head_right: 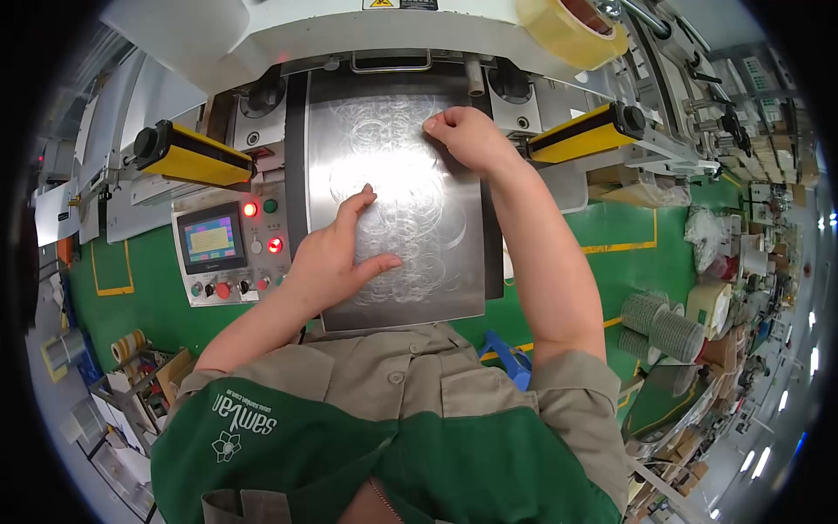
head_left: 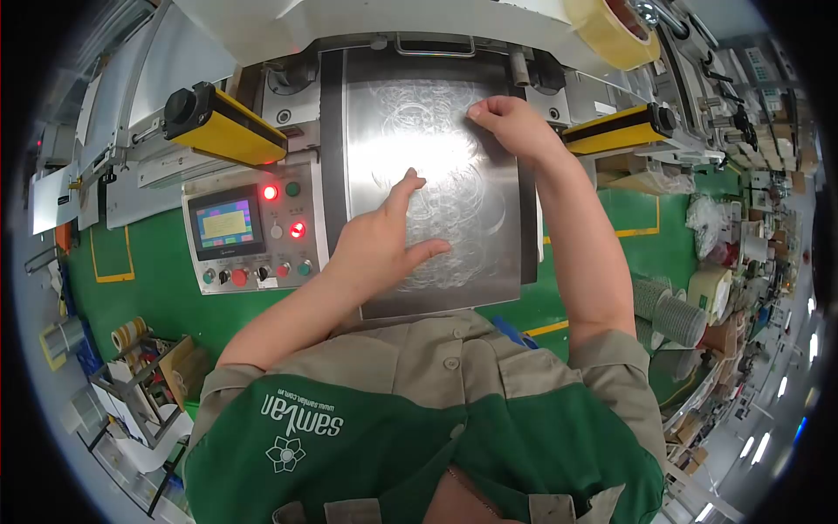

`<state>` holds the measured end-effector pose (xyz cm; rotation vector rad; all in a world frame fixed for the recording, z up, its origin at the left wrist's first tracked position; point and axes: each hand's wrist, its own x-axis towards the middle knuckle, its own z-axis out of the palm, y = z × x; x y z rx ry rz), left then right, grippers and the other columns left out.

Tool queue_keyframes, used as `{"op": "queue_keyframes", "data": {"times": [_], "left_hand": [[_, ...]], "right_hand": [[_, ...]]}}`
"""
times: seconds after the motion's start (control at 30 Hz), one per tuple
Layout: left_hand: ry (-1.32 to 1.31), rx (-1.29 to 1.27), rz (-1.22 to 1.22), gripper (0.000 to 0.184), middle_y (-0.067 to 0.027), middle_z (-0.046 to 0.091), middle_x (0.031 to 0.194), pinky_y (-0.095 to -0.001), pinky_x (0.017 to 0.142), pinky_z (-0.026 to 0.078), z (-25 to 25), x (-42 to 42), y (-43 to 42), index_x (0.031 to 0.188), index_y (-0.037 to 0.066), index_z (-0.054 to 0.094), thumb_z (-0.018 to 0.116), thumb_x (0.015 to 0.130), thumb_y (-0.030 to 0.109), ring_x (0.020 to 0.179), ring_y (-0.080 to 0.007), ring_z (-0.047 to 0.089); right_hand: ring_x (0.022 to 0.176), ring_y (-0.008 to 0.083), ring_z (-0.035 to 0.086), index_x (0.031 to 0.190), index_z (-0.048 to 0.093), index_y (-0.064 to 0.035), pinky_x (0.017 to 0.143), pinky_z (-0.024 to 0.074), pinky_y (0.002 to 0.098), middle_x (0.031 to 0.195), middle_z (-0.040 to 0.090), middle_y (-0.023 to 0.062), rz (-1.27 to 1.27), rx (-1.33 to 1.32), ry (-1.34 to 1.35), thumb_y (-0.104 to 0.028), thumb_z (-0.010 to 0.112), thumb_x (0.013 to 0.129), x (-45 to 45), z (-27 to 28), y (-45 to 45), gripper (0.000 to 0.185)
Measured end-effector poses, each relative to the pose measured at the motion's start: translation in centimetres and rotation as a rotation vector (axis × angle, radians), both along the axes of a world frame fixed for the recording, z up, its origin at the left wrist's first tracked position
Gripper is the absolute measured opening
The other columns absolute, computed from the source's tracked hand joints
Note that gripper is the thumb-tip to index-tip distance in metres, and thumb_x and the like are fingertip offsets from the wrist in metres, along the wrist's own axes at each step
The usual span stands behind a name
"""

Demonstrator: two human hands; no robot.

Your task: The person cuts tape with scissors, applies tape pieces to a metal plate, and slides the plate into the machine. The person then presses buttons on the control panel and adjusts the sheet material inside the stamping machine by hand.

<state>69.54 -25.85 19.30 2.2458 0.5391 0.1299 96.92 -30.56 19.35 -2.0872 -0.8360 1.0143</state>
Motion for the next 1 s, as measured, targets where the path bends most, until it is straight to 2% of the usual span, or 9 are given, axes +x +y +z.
{"op": "queue_keyframes", "data": {"times": [0.17, 0.3, 0.37, 0.6, 0.87, 1.0], "left_hand": [[0.056, -0.004, 0.004, 0.084, -0.0211, 0.046, 0.146, -0.0482, 0.083, 0.053, 0.0, 0.0, -0.1, 0.141, 0.008, 0.032, 0.071, 0.083, 0.053, 0.099, -0.0436, 0.065], [0.073, 0.003, 0.013, 0.084, -0.0228, 0.046, 0.145, -0.0481, 0.083, 0.053, 0.0, 0.0, -0.3, 0.141, 0.008, 0.031, 0.071, 0.083, 0.053, 0.1, -0.0441, 0.065], [0.042, 0.049, 0.019, 0.086, -0.0245, 0.06, 0.127, -0.0462, 0.081, 0.053, -0.1, 0.1, -0.4, 0.143, 0.008, 0.029, 0.069, 0.084, 0.056, 0.095, -0.0435, 0.066], [0.123, 0.008, 0.034, 0.087, -0.0255, 0.06, 0.127, -0.0472, 0.085, 0.052, 0.5, 0.2, -0.5, 0.143, 0.008, 0.028, 0.069, 0.084, 0.057, 0.099, -0.0449, 0.065], [0.093, 0.026, 0.05, 0.086, -0.0268, 0.061, 0.124, -0.048, 0.084, 0.052, 0.4, 0.2, -0.7, 0.143, 0.008, 0.028, 0.07, 0.084, 0.054, 0.099, -0.0463, 0.065], [0.126, 0.011, 0.046, 0.086, -0.0276, 0.061, 0.122, -0.0481, 0.084, 0.052, 0.6, 0.2, -0.7, 0.142, 0.008, 0.029, 0.07, 0.083, 0.055, 0.098, -0.0464, 0.065]], "right_hand": [[0.08, 0.0157, 0.06, 0.103, 0.071, -0.0014, 0.078, 0.0491, 0.0332, 0.088, 0.07, 0.0079, 0.06, -0.048, -0.081, -0.028, 0.068, 0.091, -0.6, 0.7, 0.2, 0.029], [0.079, 0.0153, 0.06, 0.101, 0.072, -0.0033, 0.076, 0.0496, 0.0333, 0.086, 0.07, 0.0076, 0.081, -0.063, -0.085, -0.03, 0.069, 0.09, -0.3, -0.2, 0.3, 0.029], [0.077, 0.0152, 0.06, 0.1, 0.072, -0.0029, 0.074, 0.0496, 0.0331, 0.084, 0.069, 0.007, 0.093, -0.077, -0.094, -0.03, 0.069, 0.089, -0.2, -0.1, 0.4, 0.029], [0.072, 0.0177, 0.061, 0.092, 0.071, -0.0012, 0.071, 0.0499, 0.0344, 0.078, 0.069, 0.0097, 0.089, -0.048, -0.173, -0.029, 0.07, 0.088, -0.5, -0.9, 0.7, 0.028], [0.069, 0.0202, 0.064, 0.085, 0.071, 0.0018, 0.071, 0.0519, 0.034, 0.076, 0.07, 0.0133, 0.101, -0.011, -0.291, -0.029, 0.072, 0.082, -1.1, -0.7, 0.9, 0.031], [0.069, 0.0203, 0.065, 0.077, 0.07, -0.0015, 0.071, 0.0527, 0.0337, 0.075, 0.07, 0.0108, 0.096, 0.025, -0.286, -0.028, 0.081, 0.076, -1.4, -1.1, 0.8, 0.029]]}}
